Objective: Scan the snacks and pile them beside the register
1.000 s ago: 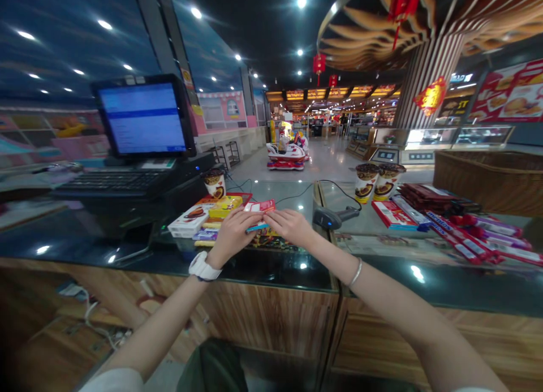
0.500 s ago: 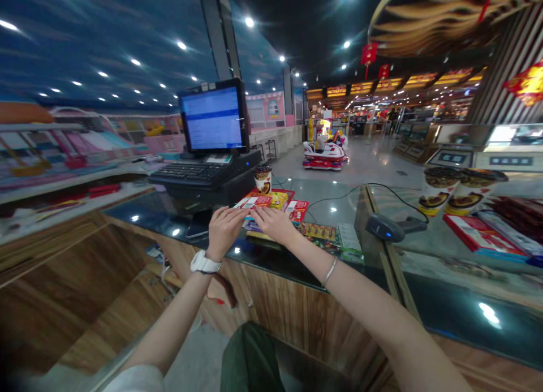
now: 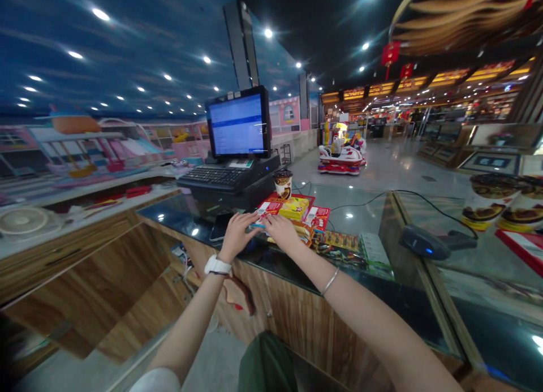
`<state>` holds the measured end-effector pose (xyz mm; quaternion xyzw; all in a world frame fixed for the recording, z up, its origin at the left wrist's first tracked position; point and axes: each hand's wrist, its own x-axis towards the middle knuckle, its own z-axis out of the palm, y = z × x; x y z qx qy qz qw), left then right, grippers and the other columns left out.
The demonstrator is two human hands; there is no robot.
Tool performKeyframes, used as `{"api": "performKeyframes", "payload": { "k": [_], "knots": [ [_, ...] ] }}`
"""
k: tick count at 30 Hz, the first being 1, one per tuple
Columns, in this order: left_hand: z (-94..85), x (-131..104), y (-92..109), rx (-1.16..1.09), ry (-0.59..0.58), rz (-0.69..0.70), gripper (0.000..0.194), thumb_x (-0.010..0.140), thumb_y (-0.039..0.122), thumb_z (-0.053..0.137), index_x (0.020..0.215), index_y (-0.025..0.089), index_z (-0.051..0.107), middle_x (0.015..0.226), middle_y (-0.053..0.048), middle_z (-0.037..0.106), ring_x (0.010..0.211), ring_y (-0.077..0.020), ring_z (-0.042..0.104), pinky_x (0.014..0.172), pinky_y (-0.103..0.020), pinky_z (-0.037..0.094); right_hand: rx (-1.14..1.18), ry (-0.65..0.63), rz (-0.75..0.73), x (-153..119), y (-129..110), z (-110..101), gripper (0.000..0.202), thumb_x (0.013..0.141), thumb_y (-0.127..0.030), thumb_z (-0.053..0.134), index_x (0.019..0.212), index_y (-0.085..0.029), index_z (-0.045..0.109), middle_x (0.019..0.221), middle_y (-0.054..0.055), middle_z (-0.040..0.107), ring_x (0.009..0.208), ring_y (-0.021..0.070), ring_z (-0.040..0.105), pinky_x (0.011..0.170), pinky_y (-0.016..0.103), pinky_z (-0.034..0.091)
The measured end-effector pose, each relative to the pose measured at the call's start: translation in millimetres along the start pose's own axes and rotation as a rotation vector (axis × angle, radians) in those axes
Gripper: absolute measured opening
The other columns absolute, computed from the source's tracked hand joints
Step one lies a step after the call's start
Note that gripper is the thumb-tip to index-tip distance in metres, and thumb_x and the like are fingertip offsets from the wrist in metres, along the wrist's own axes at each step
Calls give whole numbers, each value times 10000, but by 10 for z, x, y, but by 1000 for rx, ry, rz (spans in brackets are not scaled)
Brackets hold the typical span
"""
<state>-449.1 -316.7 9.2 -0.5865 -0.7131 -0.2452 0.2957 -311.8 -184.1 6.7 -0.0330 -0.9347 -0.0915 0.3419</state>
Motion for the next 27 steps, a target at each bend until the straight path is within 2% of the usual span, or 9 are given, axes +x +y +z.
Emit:
{"api": "performKeyframes", "payload": {
  "k": [5, 10, 15, 19, 23, 27],
  "knots": [
    [-33, -93, 151, 17, 35, 5, 291, 932, 208, 517, 1154, 273, 694, 1150, -64, 719, 1074, -230, 634, 1082, -531, 409, 129, 34, 43, -47, 26, -25, 335, 907, -209, 631, 1233, -135, 634, 1249, 175, 680, 1121, 265, 665, 996, 422, 518],
    [-22, 20, 182, 32, 13, -20, 325, 937, 177, 474, 1134, 290, 707, 1124, -46, 738, 1053, -228, 638, 1092, -547, 380, 223, 55, 64, -115, 171, -165, 311, 924, -155, 556, 1223, -127, 635, 1262, 166, 671, 1180, 258, 626, 1058, 443, 462],
    [60, 143, 175, 32, 4, -37, 277, 958, 265, 482, 1128, 271, 701, 1151, -50, 735, 1103, -236, 635, 1113, -568, 348, 194, 92, 136, -268, 514, -283, 304, 898, -112, 526, 1175, -138, 649, 1209, 159, 694, 1124, 269, 646, 1029, 484, 476],
    [90, 149, 254, 11, 3, -67, 316, 984, 309, 440, 1201, 241, 659, 1264, -80, 685, 1216, -266, 587, 1124, -604, 327, 177, 51, 261, -477, 873, -335, 304, 890, -116, 513, 1160, -134, 652, 1164, 157, 707, 1092, 267, 659, 1001, 472, 494],
    [76, 244, 555, -62, 30, -24, 342, 997, 316, 417, 1259, 223, 616, 1337, -96, 635, 1270, -247, 549, 1158, -564, 314, 214, -74, 286, -751, 1180, -256, 464, 873, -192, 587, 1328, -109, 550, 1335, 179, 621, 1231, 282, 595, 1055, 471, 461],
    [117, 454, 1020, -91, -75, 131, 351, 997, 319, 424, 1285, 216, 596, 1359, -69, 624, 1335, -242, 495, 1202, -538, 265, 231, -242, 286, -982, 1337, -59, 554, 874, -301, 644, 1376, -104, 518, 1408, 219, 556, 1302, 291, 548, 1087, 481, 432]
  ]
}}
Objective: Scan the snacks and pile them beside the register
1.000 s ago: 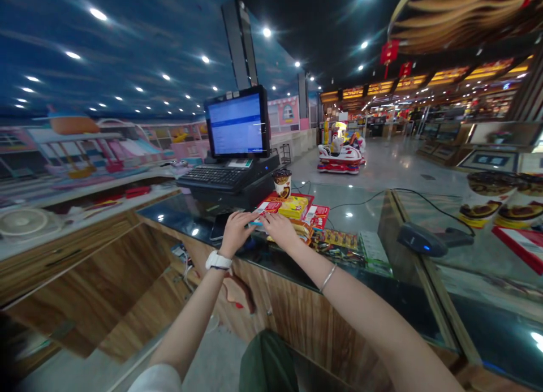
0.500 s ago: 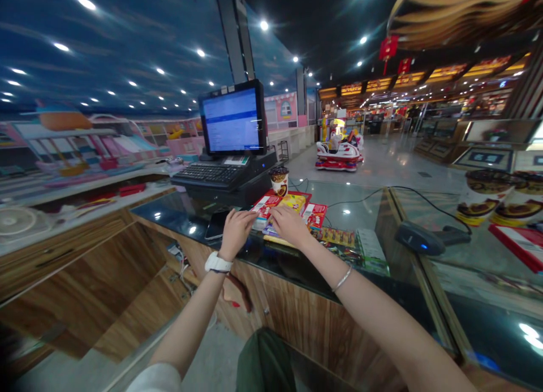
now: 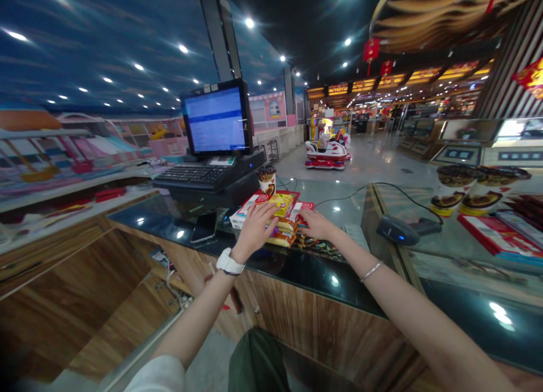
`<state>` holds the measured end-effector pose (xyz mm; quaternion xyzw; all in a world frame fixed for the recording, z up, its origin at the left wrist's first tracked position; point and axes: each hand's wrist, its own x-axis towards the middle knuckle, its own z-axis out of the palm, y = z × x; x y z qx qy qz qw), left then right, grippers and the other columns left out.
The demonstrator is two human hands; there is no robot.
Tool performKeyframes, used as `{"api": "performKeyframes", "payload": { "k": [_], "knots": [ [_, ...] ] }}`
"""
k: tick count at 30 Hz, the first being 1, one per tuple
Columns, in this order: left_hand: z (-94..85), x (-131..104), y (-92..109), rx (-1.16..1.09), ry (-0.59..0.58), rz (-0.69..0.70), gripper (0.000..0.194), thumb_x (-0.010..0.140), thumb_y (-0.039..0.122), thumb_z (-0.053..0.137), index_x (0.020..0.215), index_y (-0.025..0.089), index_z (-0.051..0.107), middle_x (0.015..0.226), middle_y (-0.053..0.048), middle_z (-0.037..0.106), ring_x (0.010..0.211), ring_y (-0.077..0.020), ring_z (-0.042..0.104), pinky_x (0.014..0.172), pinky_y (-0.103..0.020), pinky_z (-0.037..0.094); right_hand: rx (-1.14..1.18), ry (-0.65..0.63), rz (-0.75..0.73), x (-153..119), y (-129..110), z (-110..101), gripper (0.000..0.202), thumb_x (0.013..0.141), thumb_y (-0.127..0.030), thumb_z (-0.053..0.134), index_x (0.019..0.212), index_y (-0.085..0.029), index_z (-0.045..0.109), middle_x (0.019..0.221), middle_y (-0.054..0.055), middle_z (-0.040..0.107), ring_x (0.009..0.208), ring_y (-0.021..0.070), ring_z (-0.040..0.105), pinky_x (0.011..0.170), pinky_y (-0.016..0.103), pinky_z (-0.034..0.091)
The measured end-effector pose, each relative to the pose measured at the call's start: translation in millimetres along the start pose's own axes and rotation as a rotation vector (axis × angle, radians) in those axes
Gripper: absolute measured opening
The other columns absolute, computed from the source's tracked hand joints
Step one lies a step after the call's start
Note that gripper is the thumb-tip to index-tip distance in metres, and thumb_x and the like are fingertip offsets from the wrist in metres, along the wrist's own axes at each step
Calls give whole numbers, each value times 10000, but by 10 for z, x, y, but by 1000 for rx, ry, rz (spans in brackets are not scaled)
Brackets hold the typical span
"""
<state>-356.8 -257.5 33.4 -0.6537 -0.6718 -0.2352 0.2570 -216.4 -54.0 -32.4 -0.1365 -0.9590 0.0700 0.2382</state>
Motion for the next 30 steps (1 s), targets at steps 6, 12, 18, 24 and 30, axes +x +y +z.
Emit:
{"api": "performKeyframes", "payload": {
  "k": [6, 12, 18, 24, 30],
  "knots": [
    [258, 277, 433, 88, -170, 83, 386, 978, 281, 440, 1320, 169, 580, 1433, -88, 566, 1404, -261, 430, 1218, -530, 240, 81, -182, 48, -21, 79, 55, 584, 944, -400, 518, 1473, -167, 438, 1537, 177, 415, 1417, 288, 412, 1140, 512, 358],
    [459, 342, 620, 160, -212, 101, 396, 946, 233, 447, 1279, 97, 613, 1403, -127, 587, 1390, -272, 449, 1223, -488, 240, 88, -260, 67, -148, 27, -171, 607, 947, -393, 495, 1504, -173, 398, 1566, 156, 371, 1436, 301, 377, 1163, 508, 332],
    [554, 392, 828, 157, -254, 138, 433, 953, 321, 495, 1299, 80, 593, 1402, -154, 580, 1370, -284, 470, 1209, -472, 257, 55, -308, 11, -517, 166, -555, 515, 946, -390, 513, 1440, -247, 496, 1495, 103, 494, 1356, 302, 492, 1125, 536, 378],
    [670, 389, 1019, 142, -343, 164, 539, 963, 474, 496, 1323, 82, 583, 1306, -213, 633, 1320, -301, 520, 1197, -482, 253, 93, -195, -1, -873, 328, -755, 503, 902, -400, 617, 1367, -212, 577, 1480, 149, 503, 1345, 299, 504, 1111, 471, 403],
    [707, 320, 1036, 100, -354, 113, 511, 987, 468, 447, 1412, 191, 509, 1230, -158, 687, 1264, -303, 565, 1169, -534, 267, 107, -234, 221, -916, 266, -747, 575, 907, -444, 612, 1427, -230, 489, 1364, 143, 613, 1266, 317, 572, 1081, 566, 389]
  ]
}}
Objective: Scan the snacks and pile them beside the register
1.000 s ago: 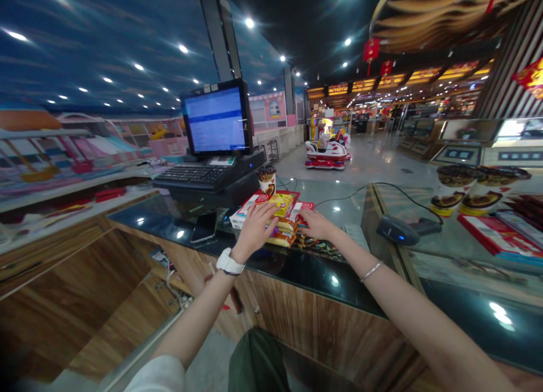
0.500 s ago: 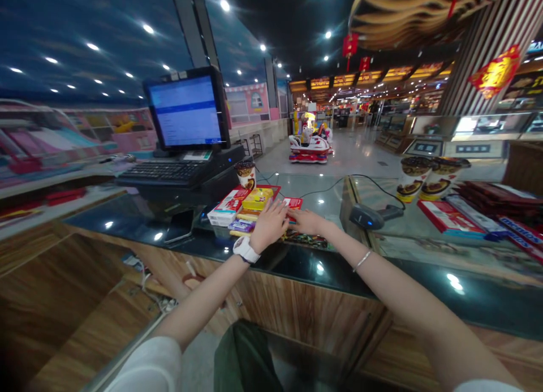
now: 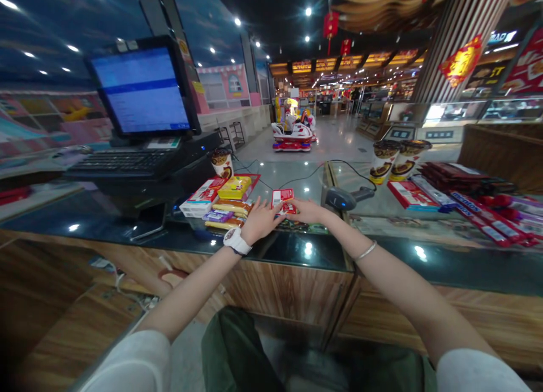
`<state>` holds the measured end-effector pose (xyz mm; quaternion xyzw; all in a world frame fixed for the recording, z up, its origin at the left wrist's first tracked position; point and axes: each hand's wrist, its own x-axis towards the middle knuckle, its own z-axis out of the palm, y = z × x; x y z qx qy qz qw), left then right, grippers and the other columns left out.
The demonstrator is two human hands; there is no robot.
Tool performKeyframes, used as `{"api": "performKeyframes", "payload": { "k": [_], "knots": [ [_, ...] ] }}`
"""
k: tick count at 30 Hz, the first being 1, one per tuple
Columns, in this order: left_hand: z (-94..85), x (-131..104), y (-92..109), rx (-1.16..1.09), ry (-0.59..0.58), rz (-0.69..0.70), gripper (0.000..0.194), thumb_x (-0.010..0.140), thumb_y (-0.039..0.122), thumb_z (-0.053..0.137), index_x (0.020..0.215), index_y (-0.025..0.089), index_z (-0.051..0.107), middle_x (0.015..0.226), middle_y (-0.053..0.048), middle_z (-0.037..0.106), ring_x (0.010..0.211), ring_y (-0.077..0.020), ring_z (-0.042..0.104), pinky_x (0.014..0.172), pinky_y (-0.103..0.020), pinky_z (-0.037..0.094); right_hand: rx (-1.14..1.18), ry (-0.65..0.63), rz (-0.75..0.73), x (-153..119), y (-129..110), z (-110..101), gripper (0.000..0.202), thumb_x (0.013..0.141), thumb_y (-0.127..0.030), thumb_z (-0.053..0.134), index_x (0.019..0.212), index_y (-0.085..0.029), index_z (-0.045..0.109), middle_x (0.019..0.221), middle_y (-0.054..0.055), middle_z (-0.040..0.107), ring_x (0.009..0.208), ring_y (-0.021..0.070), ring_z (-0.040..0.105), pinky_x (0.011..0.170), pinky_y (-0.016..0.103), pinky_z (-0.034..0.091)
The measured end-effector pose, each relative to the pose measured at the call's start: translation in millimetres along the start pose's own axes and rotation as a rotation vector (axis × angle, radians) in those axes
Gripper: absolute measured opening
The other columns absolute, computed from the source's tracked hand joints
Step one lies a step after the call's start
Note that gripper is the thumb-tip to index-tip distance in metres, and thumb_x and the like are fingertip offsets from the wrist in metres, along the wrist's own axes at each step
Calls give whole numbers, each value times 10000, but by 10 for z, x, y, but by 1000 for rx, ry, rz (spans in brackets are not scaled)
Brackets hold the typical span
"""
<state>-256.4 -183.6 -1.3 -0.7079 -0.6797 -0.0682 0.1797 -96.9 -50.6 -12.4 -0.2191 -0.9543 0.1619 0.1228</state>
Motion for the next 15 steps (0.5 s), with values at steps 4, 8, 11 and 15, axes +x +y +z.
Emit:
{"api": "performKeyframes", "payload": {
  "k": [4, 8, 11, 15],
  "knots": [
    [22, 14, -74, -120, -30, 2, 501, 981, 447, 480, 1411, 190, 496, 1282, -150, 662, 1296, -294, 536, 1169, -536, 267, 113, 80, -19, 22, -11, 27, 575, 866, -357, 667, 1401, -222, 508, 1277, 102, 678, 1149, 279, 654, 1012, 462, 477],
    [27, 61, -138, -253, 25, -34, 459, 912, 376, 620, 1324, 186, 551, 1285, -129, 656, 1298, -295, 525, 1155, -528, 310, 267, 224, -25, 48, -14, 58, 699, 791, -270, 719, 1439, -209, 463, 1352, 107, 628, 1184, 271, 635, 1023, 446, 481],
    [6, 93, -151, -323, 154, -51, 444, 863, 270, 674, 1286, 189, 566, 1291, -127, 638, 1282, -284, 536, 1133, -489, 364, 352, 358, -54, 78, -27, 66, 716, 747, -210, 730, 1422, -210, 489, 1401, 114, 586, 1262, 274, 581, 1083, 462, 438],
    [-46, 111, -151, -374, 318, -51, 436, 848, 209, 677, 1269, 188, 567, 1367, -137, 580, 1315, -283, 507, 1116, -471, 400, 434, 534, -151, 111, -77, 52, 720, 724, -162, 717, 1411, -217, 509, 1489, 123, 491, 1421, 280, 406, 1159, 477, 352]
  ]
}}
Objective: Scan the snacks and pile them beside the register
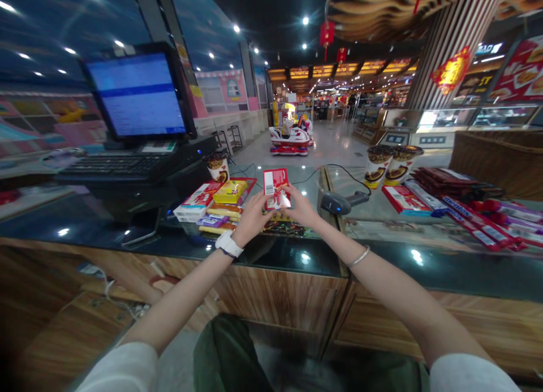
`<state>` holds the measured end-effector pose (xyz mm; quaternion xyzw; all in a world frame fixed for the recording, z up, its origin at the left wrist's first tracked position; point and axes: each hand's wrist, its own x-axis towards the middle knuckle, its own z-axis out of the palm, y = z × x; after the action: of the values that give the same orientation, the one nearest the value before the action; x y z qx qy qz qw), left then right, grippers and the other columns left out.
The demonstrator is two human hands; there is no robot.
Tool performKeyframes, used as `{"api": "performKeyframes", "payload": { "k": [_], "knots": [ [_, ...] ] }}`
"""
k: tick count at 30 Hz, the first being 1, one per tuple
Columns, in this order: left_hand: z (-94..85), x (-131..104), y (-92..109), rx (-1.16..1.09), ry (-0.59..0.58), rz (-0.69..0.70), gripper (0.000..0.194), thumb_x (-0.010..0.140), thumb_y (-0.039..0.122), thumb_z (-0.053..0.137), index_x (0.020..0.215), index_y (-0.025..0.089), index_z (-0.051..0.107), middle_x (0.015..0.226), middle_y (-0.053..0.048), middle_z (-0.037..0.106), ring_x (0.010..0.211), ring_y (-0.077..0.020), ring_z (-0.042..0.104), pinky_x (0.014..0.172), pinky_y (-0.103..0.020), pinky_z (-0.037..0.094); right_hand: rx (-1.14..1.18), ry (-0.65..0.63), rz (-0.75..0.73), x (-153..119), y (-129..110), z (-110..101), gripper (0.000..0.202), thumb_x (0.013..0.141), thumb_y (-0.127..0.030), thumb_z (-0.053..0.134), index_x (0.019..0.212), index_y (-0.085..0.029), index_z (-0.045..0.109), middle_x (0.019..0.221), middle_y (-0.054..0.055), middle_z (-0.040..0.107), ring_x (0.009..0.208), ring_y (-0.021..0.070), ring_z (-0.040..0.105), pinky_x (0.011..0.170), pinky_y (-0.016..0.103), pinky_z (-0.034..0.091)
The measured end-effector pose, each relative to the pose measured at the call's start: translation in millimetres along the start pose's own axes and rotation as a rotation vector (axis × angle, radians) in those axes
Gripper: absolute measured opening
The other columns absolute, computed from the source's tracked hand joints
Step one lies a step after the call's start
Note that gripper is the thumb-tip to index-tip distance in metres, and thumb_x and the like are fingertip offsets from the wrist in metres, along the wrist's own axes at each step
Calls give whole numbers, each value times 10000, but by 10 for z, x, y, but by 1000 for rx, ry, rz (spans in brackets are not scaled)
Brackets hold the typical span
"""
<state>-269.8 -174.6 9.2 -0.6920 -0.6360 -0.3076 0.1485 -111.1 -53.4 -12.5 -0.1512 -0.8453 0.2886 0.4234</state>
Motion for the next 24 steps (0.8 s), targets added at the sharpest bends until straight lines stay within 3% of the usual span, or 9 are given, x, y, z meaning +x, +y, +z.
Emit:
{"api": "performKeyframes", "payload": {
  "k": [3, 7, 11, 15, 19, 24],
  "knots": [
    [-39, 9, 13, -16, 82, 19, 435, 861, 217, 668, 1282, 192, 559, 1418, -135, 548, 1335, -282, 495, 1132, -493, 381, 22, 69, -73, 7, -74, 8, 686, 742, -104, 641, 1405, -236, 524, 1564, 115, 384, 1458, 263, 343, 1148, 445, 379],
    [-117, 6, 34, -6, 112, 9, 428, 890, 248, 635, 1309, 212, 553, 1427, -113, 559, 1344, -250, 500, 1168, -506, 332, -177, 131, -73, -27, -191, -19, 538, 818, -119, 579, 1330, -282, 604, 1586, 66, 358, 1416, 264, 418, 1140, 442, 399],
    [-283, -51, 103, 103, 87, -32, 398, 900, 174, 581, 1287, 264, 603, 1395, -53, 600, 1279, -229, 550, 1131, -458, 393, -435, 46, -55, -69, -304, -69, 457, 928, -173, 493, 1356, -300, 591, 1525, 46, 463, 1350, 255, 505, 1103, 412, 453],
    [-460, -182, 178, 263, 164, -36, 387, 918, 151, 532, 1246, 317, 649, 1357, -22, 625, 1229, -261, 549, 1061, -465, 441, -591, -53, -135, -50, -480, -50, 487, 971, -169, 430, 1431, -300, 516, 1466, 40, 536, 1287, 240, 564, 1058, 399, 493],
    [-557, -317, 103, 327, 219, 61, 326, 953, 188, 510, 1227, 277, 661, 1235, -35, 692, 1162, -239, 581, 1092, -440, 409, -709, -112, -213, 36, -726, 127, 421, 985, -212, 454, 1386, -267, 573, 1427, 64, 573, 1227, 266, 589, 996, 406, 518],
    [-760, -487, -220, 382, 289, 97, 299, 976, 162, 459, 1119, 254, 705, 1079, -34, 744, 1039, -205, 643, 1030, -392, 449, -697, -100, -310, 184, -980, 532, 388, 981, -217, 482, 1349, -246, 601, 1370, 68, 623, 1204, 253, 598, 974, 378, 519]
  ]
}}
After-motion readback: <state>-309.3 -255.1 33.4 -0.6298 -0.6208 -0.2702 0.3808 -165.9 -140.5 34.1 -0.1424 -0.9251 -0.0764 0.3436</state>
